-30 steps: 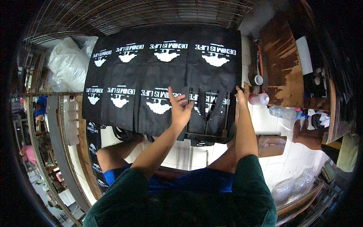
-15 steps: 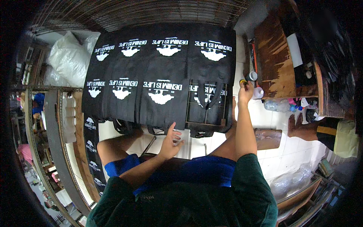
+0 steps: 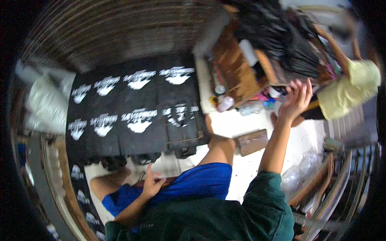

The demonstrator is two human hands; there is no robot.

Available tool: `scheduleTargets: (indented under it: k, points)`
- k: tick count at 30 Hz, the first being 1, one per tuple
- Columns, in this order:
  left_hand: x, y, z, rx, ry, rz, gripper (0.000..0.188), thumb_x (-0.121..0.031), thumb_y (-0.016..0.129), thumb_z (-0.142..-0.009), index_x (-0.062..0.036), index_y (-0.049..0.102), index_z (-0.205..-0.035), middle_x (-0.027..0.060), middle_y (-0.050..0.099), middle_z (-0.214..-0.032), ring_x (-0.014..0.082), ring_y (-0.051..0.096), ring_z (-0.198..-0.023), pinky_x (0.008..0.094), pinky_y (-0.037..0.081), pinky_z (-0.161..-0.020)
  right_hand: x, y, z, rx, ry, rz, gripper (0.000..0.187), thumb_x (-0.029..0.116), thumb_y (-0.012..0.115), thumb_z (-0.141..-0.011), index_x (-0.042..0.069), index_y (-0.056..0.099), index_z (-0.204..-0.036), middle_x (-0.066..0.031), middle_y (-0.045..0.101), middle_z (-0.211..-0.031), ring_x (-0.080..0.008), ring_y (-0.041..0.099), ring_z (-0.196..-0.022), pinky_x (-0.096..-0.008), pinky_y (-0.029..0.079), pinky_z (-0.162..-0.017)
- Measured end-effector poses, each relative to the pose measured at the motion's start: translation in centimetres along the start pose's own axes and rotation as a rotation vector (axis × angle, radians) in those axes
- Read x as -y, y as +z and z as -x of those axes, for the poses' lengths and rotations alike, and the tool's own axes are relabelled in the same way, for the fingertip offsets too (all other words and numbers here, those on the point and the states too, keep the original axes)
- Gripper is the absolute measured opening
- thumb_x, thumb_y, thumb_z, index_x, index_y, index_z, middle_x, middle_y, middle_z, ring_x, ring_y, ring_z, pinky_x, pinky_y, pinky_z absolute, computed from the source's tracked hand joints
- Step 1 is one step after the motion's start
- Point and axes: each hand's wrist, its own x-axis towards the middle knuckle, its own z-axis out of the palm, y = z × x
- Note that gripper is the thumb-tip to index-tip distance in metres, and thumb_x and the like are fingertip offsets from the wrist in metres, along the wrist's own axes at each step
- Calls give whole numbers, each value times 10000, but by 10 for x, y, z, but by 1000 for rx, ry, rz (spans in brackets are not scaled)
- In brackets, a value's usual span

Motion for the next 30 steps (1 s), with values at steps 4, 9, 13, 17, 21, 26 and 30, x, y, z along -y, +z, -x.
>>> scheduleTargets:
  k: [4, 9, 13, 17, 21, 26, 30]
  points:
    - [-8, 9, -4, -12, 0, 126, 940, -82, 709, -728, -64, 58, -1405, 126, 561, -940, 176, 566, -794, 302, 474, -680, 13, -31, -120, -130, 204, -328, 663, 425, 496, -879, 1, 227, -1313, -263, 417, -1203, -355, 495, -1080, -448, 451, -880]
    - [-17, 6, -3, 0, 64, 103, 946, -75, 713, -739, -96, 44, -1408, 127, 562, -954, 191, 571, -788, 329, 475, -712, -8, -68, -209, -273, 451, -725, 966, 594, 511, -798, 58, -37, -1385, -347, 193, -1356, -475, 354, -1203, -534, 356, -982]
    - [-16, -8, 11, -29, -10, 81, 930, -103, 725, -734, -72, 77, -1402, 129, 563, -958, 206, 577, -820, 339, 476, -742, -15, -24, -216, -370, 651, -784, 927, 613, 540, -767, 109, 85, -1398, -273, 265, -1372, -450, 373, -1195, -569, 349, -962]
    - [-19, -1, 1, -26, 46, 102, 849, -129, 724, -731, -41, 180, -1376, 129, 584, -957, 193, 569, -816, 319, 472, -740, -67, -52, -308, -34, 547, -566, 226, 155, 537, -820, 49, 576, -1015, -107, 600, -1002, -294, 590, -901, -499, 469, -833]
    - [-37, 3, 3, -39, 69, 94, 728, -186, 719, -745, -70, 312, -1337, 127, 584, -969, 190, 583, -853, 321, 476, -749, -14, -26, -292, -7, 427, -349, 325, 38, 445, -759, -66, 553, -1048, -194, 589, -1042, -340, 581, -967, -486, 475, -886]
    - [-81, 59, -16, 296, 50, 274, 664, -316, 720, -752, -102, 399, -1292, 81, 587, -1012, 168, 565, -885, 300, 458, -761, 142, -106, -353, 361, 285, 39, 248, 146, 516, -828, 20, 599, -1024, -135, 632, -976, -280, 600, -895, -378, 499, -779]
    - [-169, 88, -13, 975, -136, 511, 768, -650, 423, -822, -112, 311, -1358, 166, 465, -1250, 282, 476, -1116, 404, 410, -902, 257, -38, -222, 417, 93, 59, 299, 142, 523, -824, -22, 584, -1066, -180, 587, -1083, -276, 576, -990, -400, 441, -913]
